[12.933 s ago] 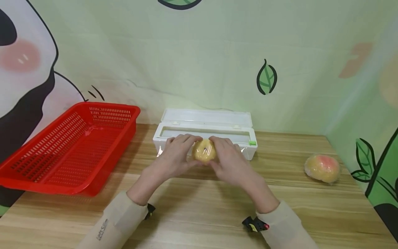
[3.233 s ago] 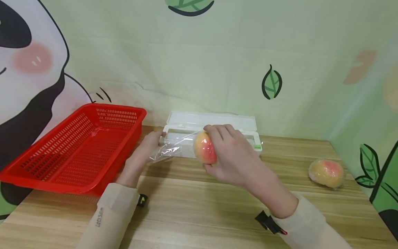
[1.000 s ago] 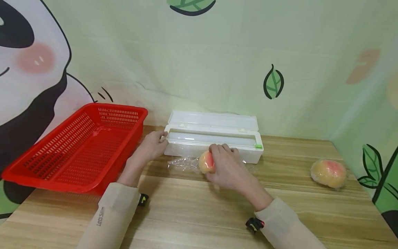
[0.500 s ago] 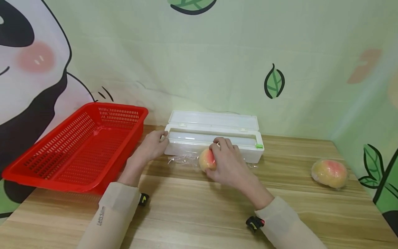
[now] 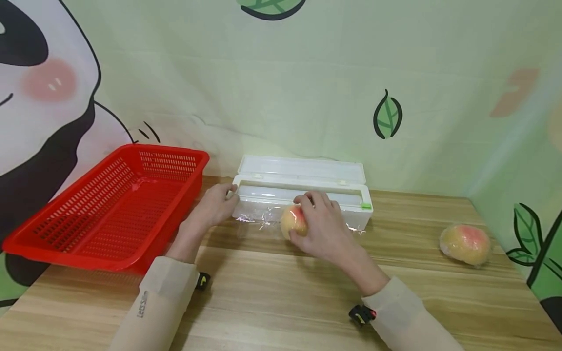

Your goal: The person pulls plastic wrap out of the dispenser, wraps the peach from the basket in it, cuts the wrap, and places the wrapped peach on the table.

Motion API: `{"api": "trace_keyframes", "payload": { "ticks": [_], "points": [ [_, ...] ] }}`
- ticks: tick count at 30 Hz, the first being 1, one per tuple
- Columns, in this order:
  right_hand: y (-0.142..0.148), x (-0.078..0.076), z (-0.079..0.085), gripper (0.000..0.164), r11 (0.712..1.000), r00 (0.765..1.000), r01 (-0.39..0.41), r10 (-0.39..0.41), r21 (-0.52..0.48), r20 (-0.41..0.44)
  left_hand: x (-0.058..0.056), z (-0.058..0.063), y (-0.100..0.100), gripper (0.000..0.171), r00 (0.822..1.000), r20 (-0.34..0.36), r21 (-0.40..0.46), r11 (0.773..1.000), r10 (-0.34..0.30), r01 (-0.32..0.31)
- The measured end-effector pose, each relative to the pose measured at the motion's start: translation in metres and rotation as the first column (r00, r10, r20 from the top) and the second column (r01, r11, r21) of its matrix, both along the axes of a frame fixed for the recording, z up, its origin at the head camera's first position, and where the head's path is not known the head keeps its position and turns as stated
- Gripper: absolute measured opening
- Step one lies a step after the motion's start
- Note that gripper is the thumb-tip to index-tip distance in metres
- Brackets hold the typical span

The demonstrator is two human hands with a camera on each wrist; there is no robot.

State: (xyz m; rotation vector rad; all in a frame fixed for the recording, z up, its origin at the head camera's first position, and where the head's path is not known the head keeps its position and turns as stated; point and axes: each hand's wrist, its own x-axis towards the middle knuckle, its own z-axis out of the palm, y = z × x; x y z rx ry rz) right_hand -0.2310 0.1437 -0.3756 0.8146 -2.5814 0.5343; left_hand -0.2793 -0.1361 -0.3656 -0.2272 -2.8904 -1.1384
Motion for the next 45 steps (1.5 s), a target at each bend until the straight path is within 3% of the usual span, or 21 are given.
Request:
{"api": "trace_keyframes", "payload": {
  "ticks": [7,15,24,28,34,38,45],
  "points": [
    [0.001,-0.001,0.002,0.03,0.992,0.983,-0.104,0.092,-0.066,-0.158,-0.002,0.001,0.0,0.044,1.0,-0.015,-0.006,1.0,0.001,-0.001],
    [0.0,0.0,0.0,0.014,0.982,0.947,-0.188,0.181,0.0,-0.267,-0.001,0.002,0.0,0.047,1.0,0.003,0.003,1.0,0.002,-0.002],
    [0.001,0.001,0.004,0.019,0.99,0.923,-0.135,0.144,0.051,-0.355,-0.002,0.0,-0.001,0.046,1.0,-0.019,-0.013,1.0,-0.001,0.0],
    [0.001,0.002,0.002,0.036,0.985,0.919,-0.126,0.161,0.119,-0.359,-0.001,0.0,-0.001,0.047,1.0,-0.02,-0.016,1.0,0.0,0.0],
    [0.0,0.008,0.002,0.068,0.97,0.932,-0.082,0.156,0.227,-0.329,0.0,0.0,0.0,0.048,1.0,0.004,0.007,1.0,0.004,-0.004],
    [-0.001,0.009,0.004,0.066,0.97,0.941,-0.034,0.112,0.24,-0.32,0.0,0.0,0.001,0.047,1.0,0.005,0.007,1.0,0.012,-0.012],
    [0.0,0.009,0.006,0.068,0.985,0.952,-0.006,0.059,0.174,-0.299,0.0,0.0,0.0,0.047,1.0,-0.004,-0.013,1.0,0.009,-0.009]
  ]
}}
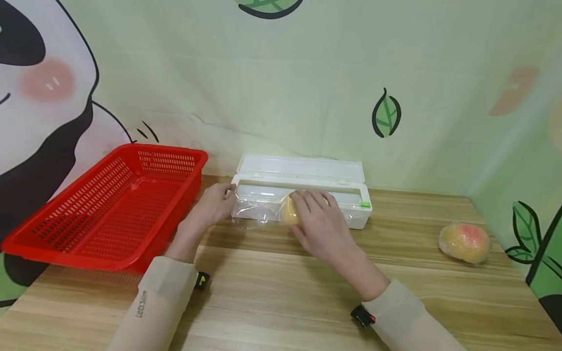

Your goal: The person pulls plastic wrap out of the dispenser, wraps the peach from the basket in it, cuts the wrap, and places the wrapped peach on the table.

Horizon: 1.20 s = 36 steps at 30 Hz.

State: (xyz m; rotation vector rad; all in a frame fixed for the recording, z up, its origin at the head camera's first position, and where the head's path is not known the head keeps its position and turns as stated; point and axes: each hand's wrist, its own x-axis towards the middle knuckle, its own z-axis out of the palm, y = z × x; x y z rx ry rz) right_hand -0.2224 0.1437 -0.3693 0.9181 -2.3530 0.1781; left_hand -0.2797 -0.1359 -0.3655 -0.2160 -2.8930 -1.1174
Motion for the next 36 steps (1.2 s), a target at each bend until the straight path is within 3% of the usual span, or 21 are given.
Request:
{"api": "trace_keyframes", "payload": {
  "ticks": [11,24,30,36],
  "points": [
    [0.005,-0.008,-0.001,0.049,0.993,0.993,-0.071,0.062,-0.093,-0.1,-0.002,-0.001,0.0,0.048,0.999,0.033,0.008,1.0,0.004,-0.005],
    [0.0,-0.008,0.0,0.048,0.994,0.995,-0.004,-0.007,-0.106,-0.103,0.0,0.0,0.0,0.049,0.999,0.043,0.016,1.0,0.013,-0.013],
    [0.0,-0.01,0.001,0.033,0.992,0.992,-0.016,0.001,-0.123,-0.123,0.001,0.001,0.001,0.048,1.0,0.026,0.006,1.0,0.011,-0.011],
    [-0.001,-0.011,0.003,0.051,0.998,0.995,0.007,-0.014,-0.065,-0.102,0.0,0.002,0.001,0.049,0.999,0.04,0.0,1.0,0.014,-0.014]
  ]
}}
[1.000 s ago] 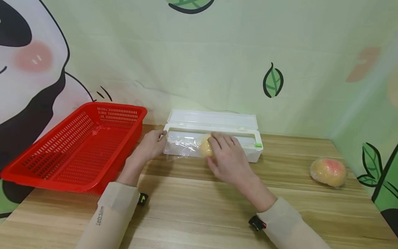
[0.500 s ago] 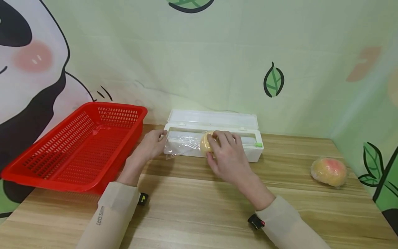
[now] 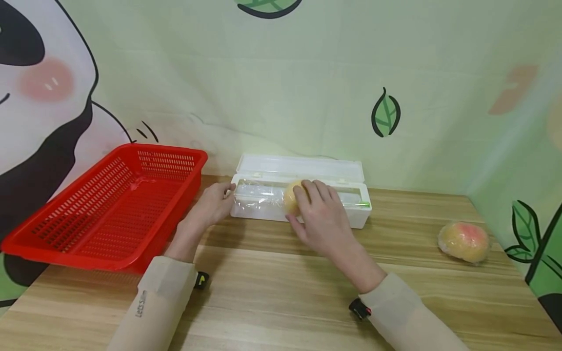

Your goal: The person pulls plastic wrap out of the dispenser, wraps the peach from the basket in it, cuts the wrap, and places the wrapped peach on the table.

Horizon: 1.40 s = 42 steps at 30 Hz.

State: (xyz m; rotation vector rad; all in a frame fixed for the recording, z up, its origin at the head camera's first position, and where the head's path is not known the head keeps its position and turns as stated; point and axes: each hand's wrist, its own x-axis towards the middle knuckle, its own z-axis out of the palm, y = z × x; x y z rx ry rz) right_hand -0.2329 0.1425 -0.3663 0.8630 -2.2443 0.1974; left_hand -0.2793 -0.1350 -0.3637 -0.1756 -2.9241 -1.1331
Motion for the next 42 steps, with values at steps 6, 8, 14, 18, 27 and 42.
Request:
{"api": "trace_keyframes", "payload": {
  "ticks": [6,8,14,18,27,42],
  "points": [
    [-0.003,-0.001,0.002,0.077,0.993,0.996,0.073,-0.078,0.094,0.049,-0.001,-0.001,0.0,0.051,0.999,0.044,0.017,1.0,0.011,-0.012],
    [-0.004,-0.002,0.003,0.082,0.99,0.994,0.088,-0.094,0.108,0.057,-0.001,-0.001,-0.001,0.052,0.999,0.052,0.019,1.0,0.015,-0.016],
    [-0.007,-0.008,0.002,0.092,0.987,0.992,0.108,-0.115,0.115,0.056,-0.001,-0.001,-0.001,0.058,0.998,0.057,0.03,0.999,0.018,-0.02],
    [-0.01,-0.011,-0.001,0.093,0.985,0.99,0.124,-0.131,0.118,0.053,0.0,-0.001,0.001,0.06,0.998,0.053,0.025,0.999,0.023,-0.025],
    [-0.017,-0.02,-0.005,0.094,0.974,0.981,0.18,-0.189,0.136,0.052,0.0,-0.002,0.004,0.065,0.998,0.034,-0.003,0.999,0.054,-0.054],
    [-0.015,-0.028,0.001,0.079,0.981,0.99,0.138,-0.139,0.135,0.002,-0.001,-0.004,0.007,0.061,0.997,-0.002,-0.029,0.996,0.079,-0.08]
  ]
}}
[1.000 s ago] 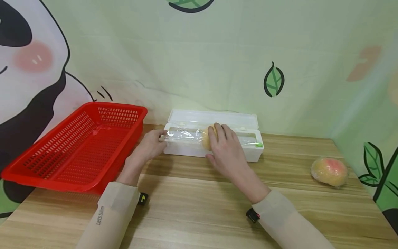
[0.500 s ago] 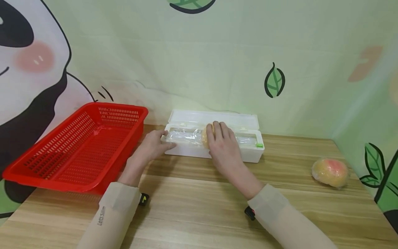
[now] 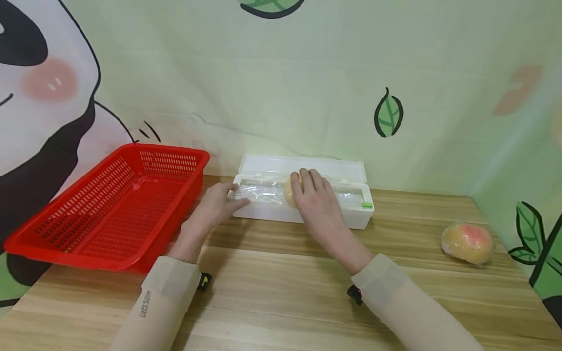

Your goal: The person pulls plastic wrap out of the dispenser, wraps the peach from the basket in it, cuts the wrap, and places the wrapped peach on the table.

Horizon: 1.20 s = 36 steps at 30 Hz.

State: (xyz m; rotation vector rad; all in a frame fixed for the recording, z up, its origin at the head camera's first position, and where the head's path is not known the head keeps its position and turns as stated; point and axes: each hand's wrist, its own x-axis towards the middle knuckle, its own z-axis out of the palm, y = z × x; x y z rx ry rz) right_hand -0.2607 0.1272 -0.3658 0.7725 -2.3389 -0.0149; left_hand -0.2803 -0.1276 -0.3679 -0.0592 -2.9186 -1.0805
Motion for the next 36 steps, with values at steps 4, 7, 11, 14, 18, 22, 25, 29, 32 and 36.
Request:
{"api": "trace_keyframes", "payload": {
  "ticks": [4,7,11,14,18,22,25,29,32,36],
  "points": [
    [0.001,-0.001,0.004,0.078,1.0,1.0,-0.005,0.005,0.001,-0.01,0.002,0.001,0.002,0.06,1.0,-0.01,-0.005,1.0,0.021,-0.021],
    [0.001,-0.001,0.009,0.078,1.0,1.0,0.002,-0.002,-0.005,-0.003,0.003,0.003,0.004,0.061,0.999,-0.01,-0.017,0.999,0.035,-0.035],
    [0.001,-0.002,0.014,0.079,1.0,1.0,0.013,-0.013,-0.006,0.017,0.002,0.004,0.005,0.061,0.999,-0.012,-0.021,0.999,0.037,-0.037],
    [0.002,-0.003,0.017,0.08,1.0,1.0,0.012,-0.012,-0.01,0.011,0.001,0.003,0.005,0.06,0.999,-0.018,-0.016,0.999,0.034,-0.034],
    [0.002,-0.004,0.021,0.081,1.0,1.0,0.003,-0.004,-0.016,-0.012,0.002,0.003,0.004,0.059,0.999,-0.025,-0.006,0.999,0.034,-0.034],
    [0.002,-0.003,0.025,0.081,1.0,1.0,0.002,-0.002,-0.016,-0.012,0.002,0.003,0.004,0.057,0.999,-0.032,0.003,0.999,0.035,-0.035],
    [0.002,-0.002,0.027,0.081,1.0,1.0,0.002,-0.002,-0.019,-0.01,0.002,0.002,0.004,0.052,0.999,-0.04,0.003,0.999,0.036,-0.036],
    [0.001,-0.001,0.03,0.083,1.0,1.0,0.003,-0.003,-0.031,-0.01,0.002,0.002,0.004,0.049,0.998,-0.049,-0.003,0.999,0.034,-0.034],
    [0.001,0.001,0.032,0.083,0.999,1.0,0.004,-0.005,-0.037,-0.005,0.002,0.002,0.004,0.049,0.998,-0.051,-0.008,0.999,0.035,-0.035],
    [0.002,0.003,0.036,0.083,0.999,1.0,0.006,-0.006,-0.042,0.002,0.001,0.001,0.004,0.048,0.998,-0.049,-0.006,0.999,0.042,-0.042]
  ]
}}
